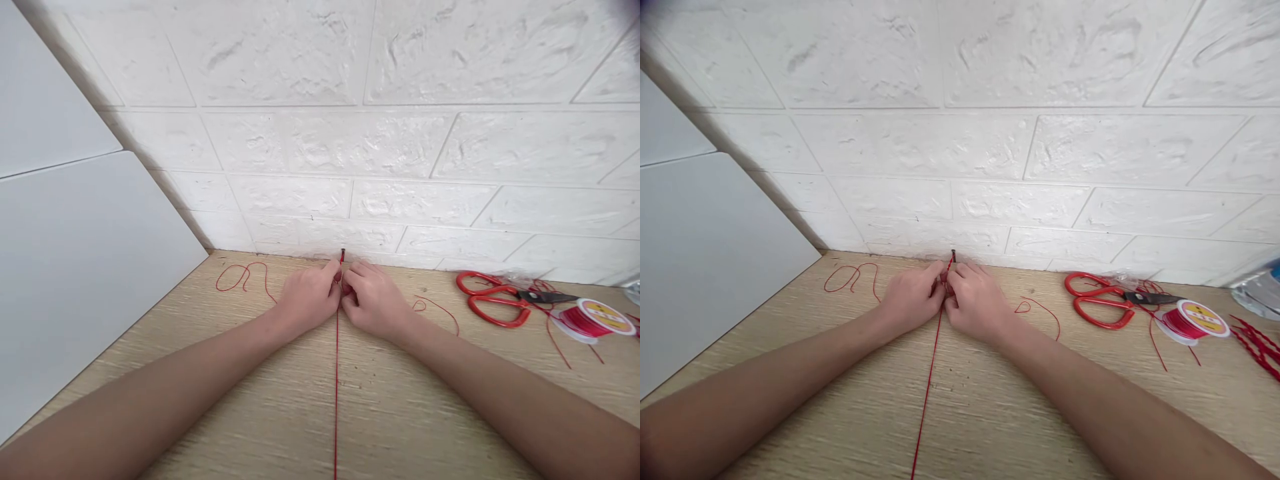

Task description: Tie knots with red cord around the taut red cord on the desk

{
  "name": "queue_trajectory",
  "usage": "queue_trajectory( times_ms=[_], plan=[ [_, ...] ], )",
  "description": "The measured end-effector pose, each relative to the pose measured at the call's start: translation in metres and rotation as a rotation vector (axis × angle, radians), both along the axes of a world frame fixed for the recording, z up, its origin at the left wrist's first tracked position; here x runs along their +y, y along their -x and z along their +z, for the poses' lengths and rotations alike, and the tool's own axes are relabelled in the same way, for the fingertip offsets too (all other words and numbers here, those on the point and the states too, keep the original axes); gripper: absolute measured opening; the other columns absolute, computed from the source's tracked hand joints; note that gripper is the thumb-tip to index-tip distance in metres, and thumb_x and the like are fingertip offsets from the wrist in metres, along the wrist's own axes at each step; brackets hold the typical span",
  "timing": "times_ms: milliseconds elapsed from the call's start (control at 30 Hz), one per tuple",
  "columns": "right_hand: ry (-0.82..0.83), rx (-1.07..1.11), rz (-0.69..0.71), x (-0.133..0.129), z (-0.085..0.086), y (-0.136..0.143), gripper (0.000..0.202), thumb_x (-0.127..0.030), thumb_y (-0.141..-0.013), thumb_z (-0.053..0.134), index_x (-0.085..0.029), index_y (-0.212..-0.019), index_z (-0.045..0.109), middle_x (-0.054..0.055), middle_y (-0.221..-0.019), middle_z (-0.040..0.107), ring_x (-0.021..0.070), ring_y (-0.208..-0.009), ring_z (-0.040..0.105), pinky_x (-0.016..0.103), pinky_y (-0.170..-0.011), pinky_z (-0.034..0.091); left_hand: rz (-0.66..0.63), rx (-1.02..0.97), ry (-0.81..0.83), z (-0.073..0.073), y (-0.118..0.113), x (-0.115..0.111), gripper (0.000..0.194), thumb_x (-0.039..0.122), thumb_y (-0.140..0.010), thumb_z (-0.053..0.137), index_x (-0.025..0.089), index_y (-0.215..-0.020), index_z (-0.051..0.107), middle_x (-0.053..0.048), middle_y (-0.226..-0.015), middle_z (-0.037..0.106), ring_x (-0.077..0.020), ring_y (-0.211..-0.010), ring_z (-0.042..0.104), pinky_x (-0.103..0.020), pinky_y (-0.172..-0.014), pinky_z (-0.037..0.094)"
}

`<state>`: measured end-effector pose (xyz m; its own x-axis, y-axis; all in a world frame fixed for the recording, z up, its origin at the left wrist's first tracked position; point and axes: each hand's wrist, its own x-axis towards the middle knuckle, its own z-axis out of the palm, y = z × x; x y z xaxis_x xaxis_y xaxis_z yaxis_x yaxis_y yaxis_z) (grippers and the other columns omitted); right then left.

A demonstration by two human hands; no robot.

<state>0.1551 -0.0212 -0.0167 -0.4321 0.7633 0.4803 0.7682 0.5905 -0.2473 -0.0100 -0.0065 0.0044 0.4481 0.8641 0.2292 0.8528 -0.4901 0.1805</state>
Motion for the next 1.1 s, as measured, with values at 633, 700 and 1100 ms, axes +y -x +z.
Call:
queue_trajectory(
  times_ms=[633,700,1100],
  plan=[
    [0.034,0.033,0.037,0.0032,-0.0022,-0.0014,0.015,-0.007,-0.081,0.051,-0.020,-0.076,0.051,0.008,-0.088,0.059,0.0227,-0.087,0.052,0.037,-0.079,0.045,-0.003,0.035,0.026,0.0004,-0.0006,0.0004,0.015,0.027,-0.093,0.046,0.022,-0.097,0.060,-0.005,-0.083,0.072,-0.0234,-0.074,0.068,-0.033,-0.060,0.041],
    [0.027,0.036,0.038,0.0029,-0.0021,-0.0015,0.015,-0.006,-0.081,0.051,-0.020,-0.076,0.052,0.008,-0.088,0.059,0.0226,-0.086,0.052,0.037,-0.080,0.045,-0.011,0.021,0.045,0.0014,-0.0001,0.0006,0.016,0.027,-0.093,0.046,0.022,-0.095,0.061,-0.005,-0.084,0.072,-0.0232,-0.074,0.067,-0.033,-0.061,0.042],
    [0.050,0.112,-0.023,-0.0005,0.0011,-0.0018,0.012,-0.008,-0.083,0.051,-0.019,-0.087,0.057,0.008,-0.091,0.062,0.0230,-0.088,0.056,0.035,-0.077,0.044,-0.012,0.027,-0.006,0.0006,0.0011,-0.0014,0.018,0.029,-0.093,0.045,0.021,-0.098,0.061,-0.005,-0.085,0.072,-0.0234,-0.073,0.067,-0.033,-0.059,0.039]
  ],
)
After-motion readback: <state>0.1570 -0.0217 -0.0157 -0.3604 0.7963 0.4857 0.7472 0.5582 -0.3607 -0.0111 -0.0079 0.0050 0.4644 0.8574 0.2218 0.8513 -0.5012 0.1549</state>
